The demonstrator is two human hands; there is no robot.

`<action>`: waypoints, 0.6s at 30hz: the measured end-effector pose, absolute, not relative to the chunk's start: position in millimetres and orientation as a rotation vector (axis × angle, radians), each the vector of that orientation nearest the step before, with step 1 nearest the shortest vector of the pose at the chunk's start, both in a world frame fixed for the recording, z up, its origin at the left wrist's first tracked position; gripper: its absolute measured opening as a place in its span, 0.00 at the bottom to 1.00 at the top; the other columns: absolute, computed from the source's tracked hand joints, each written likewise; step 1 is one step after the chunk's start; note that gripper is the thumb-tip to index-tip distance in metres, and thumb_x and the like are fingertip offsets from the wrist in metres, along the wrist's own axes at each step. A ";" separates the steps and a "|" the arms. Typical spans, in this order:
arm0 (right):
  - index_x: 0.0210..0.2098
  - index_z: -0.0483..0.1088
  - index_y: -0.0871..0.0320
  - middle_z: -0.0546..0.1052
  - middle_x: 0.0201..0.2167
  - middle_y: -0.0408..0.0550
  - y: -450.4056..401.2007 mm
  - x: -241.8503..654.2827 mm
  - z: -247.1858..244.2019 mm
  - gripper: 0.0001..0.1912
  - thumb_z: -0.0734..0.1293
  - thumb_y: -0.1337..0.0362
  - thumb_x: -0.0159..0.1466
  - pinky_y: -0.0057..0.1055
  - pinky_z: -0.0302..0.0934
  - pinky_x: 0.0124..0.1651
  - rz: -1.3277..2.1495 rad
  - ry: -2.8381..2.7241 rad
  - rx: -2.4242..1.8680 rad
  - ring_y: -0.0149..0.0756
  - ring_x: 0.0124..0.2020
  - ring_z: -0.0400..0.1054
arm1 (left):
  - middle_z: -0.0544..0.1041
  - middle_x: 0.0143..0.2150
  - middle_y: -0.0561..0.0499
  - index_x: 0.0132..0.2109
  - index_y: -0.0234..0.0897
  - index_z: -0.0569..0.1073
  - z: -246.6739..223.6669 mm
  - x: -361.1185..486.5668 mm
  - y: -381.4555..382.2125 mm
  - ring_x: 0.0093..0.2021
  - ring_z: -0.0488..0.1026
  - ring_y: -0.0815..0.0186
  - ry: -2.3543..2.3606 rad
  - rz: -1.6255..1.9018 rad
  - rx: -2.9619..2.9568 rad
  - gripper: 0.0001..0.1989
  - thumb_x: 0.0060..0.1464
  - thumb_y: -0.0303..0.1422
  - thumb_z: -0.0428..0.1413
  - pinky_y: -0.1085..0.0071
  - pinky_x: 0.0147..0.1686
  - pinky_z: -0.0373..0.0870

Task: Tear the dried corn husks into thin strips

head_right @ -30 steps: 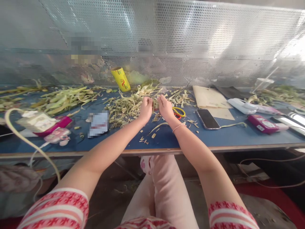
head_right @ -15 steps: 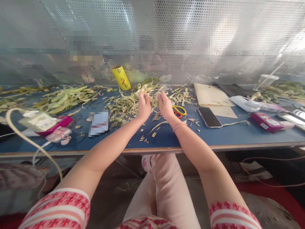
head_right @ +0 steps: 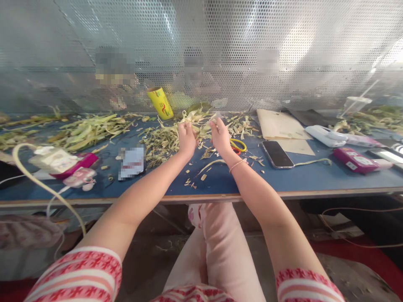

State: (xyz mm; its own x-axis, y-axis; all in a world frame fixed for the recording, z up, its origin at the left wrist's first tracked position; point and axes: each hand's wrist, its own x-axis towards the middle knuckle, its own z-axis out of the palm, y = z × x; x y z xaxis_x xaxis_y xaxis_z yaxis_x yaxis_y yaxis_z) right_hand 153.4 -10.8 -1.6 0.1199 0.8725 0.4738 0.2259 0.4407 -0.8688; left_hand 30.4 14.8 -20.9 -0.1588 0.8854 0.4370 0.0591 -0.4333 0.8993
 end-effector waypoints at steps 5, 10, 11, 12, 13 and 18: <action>0.40 0.64 0.51 0.58 0.19 0.39 -13.9 158.4 -2.5 0.20 0.58 0.42 0.64 0.30 0.57 0.23 0.529 -1.418 -1.022 0.30 0.18 0.60 | 0.64 0.22 0.57 0.49 0.42 0.63 -15.2 33.9 7.6 0.20 0.64 0.71 1.070 1.632 1.285 0.24 0.60 0.55 0.42 0.70 0.25 0.65; 0.39 0.64 0.50 0.61 0.19 0.39 -11.8 166.7 -6.4 0.19 0.57 0.43 0.65 0.32 0.60 0.28 0.412 -1.465 -1.011 0.32 0.20 0.61 | 0.70 0.24 0.53 0.42 0.39 0.66 -15.8 38.2 3.7 0.25 0.72 0.67 0.921 1.451 1.386 0.31 0.49 0.63 0.50 0.68 0.29 0.68; 0.39 0.64 0.50 0.62 0.19 0.39 -12.2 167.5 -6.2 0.18 0.57 0.43 0.66 0.33 0.61 0.29 0.391 -1.479 -1.017 0.32 0.20 0.62 | 0.71 0.25 0.52 0.41 0.39 0.67 -16.1 38.7 3.7 0.27 0.73 0.66 0.903 1.432 1.398 0.31 0.47 0.63 0.52 0.67 0.30 0.69; 0.39 0.64 0.50 0.63 0.19 0.40 -12.9 168.0 -5.9 0.18 0.57 0.43 0.66 0.34 0.61 0.30 0.376 -1.493 -1.025 0.33 0.20 0.62 | 0.72 0.26 0.51 0.40 0.39 0.67 -16.2 39.2 3.7 0.29 0.74 0.65 0.885 1.428 1.399 0.31 0.45 0.63 0.53 0.67 0.31 0.70; 0.39 0.64 0.51 0.63 0.18 0.40 -13.7 168.2 -5.4 0.18 0.57 0.44 0.66 0.35 0.62 0.31 0.369 -1.507 -1.031 0.33 0.20 0.62 | 0.73 0.27 0.51 0.39 0.39 0.66 -16.1 39.4 3.7 0.29 0.75 0.65 0.872 1.436 1.388 0.31 0.45 0.63 0.54 0.67 0.32 0.71; 0.44 0.64 0.51 0.66 0.18 0.39 -15.7 167.7 -5.2 0.20 0.58 0.43 0.65 0.34 0.63 0.30 0.450 -1.548 -1.000 0.33 0.19 0.63 | 0.72 0.25 0.53 0.35 0.38 0.65 -13.8 38.0 2.5 0.26 0.73 0.69 0.811 1.412 1.287 0.27 0.46 0.59 0.58 0.70 0.29 0.68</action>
